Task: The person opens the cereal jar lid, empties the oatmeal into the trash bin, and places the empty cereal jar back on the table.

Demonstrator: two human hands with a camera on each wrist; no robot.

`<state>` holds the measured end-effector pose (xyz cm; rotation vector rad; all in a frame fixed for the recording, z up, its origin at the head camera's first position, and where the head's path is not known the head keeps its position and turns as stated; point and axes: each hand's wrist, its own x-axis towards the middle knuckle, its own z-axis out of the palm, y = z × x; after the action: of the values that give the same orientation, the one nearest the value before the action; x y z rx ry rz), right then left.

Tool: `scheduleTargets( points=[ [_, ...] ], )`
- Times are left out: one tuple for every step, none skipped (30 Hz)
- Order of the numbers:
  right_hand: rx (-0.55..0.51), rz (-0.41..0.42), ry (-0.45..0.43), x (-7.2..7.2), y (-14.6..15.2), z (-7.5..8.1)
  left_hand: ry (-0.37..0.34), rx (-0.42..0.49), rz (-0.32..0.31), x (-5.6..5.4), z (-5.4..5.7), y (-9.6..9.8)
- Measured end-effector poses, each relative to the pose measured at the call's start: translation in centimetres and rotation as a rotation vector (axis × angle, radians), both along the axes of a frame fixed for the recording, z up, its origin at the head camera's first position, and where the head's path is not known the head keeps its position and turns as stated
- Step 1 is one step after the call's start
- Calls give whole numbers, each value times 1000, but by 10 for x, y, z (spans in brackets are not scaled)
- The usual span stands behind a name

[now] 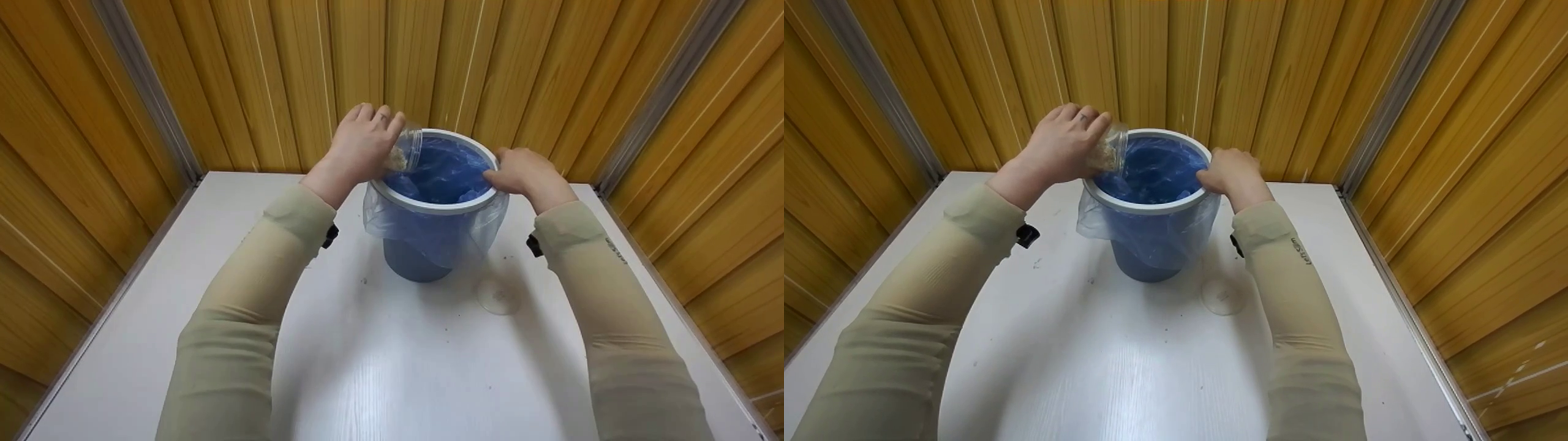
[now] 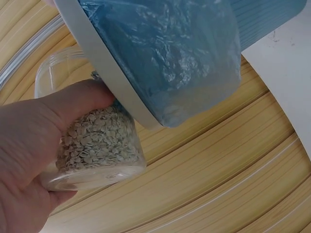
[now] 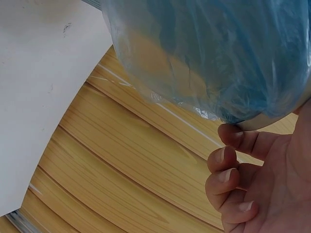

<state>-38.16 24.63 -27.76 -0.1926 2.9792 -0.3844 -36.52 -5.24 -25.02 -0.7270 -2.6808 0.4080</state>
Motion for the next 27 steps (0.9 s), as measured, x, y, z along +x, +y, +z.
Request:
scheduleTargets(
  points=[
    [1, 0, -1, 0, 0, 0, 2, -8, 0, 0, 0, 1],
    [3, 1, 0, 0, 0, 0, 5, -15, -2, 0, 0, 1],
    [3, 1, 1, 0, 0, 0, 6, -18, -5, 0, 0, 2],
    [6, 3, 3, -1, 0, 0, 8, -22, -8, 0, 0, 2],
    [7, 3, 3, -1, 0, 0, 10, -26, -10, 0, 0, 2],
    [8, 4, 5, -1, 0, -1, 11, -28, -14, 0, -1, 3],
    [7, 4, 5, -1, 0, -1, 12, -31, -16, 0, -1, 3],
    [5, 4, 6, -1, 0, -1, 13, -36, -17, 1, -1, 4],
    [3, 4, 5, -1, 0, -1, 13, -40, -16, 1, -1, 4],
    [0, 4, 4, -1, 0, -1, 13, -46, -13, 1, -1, 4],
    [-2, 3, 3, -1, 0, -1, 13, -52, -11, 1, -1, 5],
    [-4, 3, 3, -1, -1, -1, 12, -56, -9, 1, -1, 5],
    [-6, 3, 2, 0, -1, -1, 12, -60, -7, 1, -1, 5],
    [-8, 4, -1, 0, -1, -1, 12, -65, -6, 1, -1, 6],
    [-10, 3, -3, 0, -1, -1, 12, -67, -5, 1, -1, 6],
    [-12, 3, -4, 0, -1, -2, 13, -70, -4, 1, -1, 7],
    [-13, 3, -7, 0, -1, -2, 15, -73, -5, 1, -1, 7],
    [-14, 2, -9, 0, -1, -1, 16, -74, -7, 1, -1, 7],
    [-14, 1, -9, 0, 0, -1, 19, -75, -8, 1, -1, 8],
    [-13, 1, -9, 0, 0, -1, 22, -72, -11, 1, -1, 8],
    [-8, 3, -5, 0, 0, -1, 26, -70, -14, 1, -1, 8],
    [-4, 6, -2, -1, 0, -1, 31, -68, -17, 1, -1, 8],
    [-1, 8, 1, -1, 0, -1, 35, -66, -19, 1, -2, 9],
    [0, 10, 4, -1, 0, -1, 38, -65, -22, 1, -2, 9],
    [1, 12, 7, -1, 0, -1, 42, -67, -23, 2, -2, 9],
    [1, 14, 8, -1, 0, -1, 45, -71, -24, 2, -2, 9],
    [0, 16, 9, -1, 0, -1, 49, -78, -24, 2, -2, 10]
  ],
)
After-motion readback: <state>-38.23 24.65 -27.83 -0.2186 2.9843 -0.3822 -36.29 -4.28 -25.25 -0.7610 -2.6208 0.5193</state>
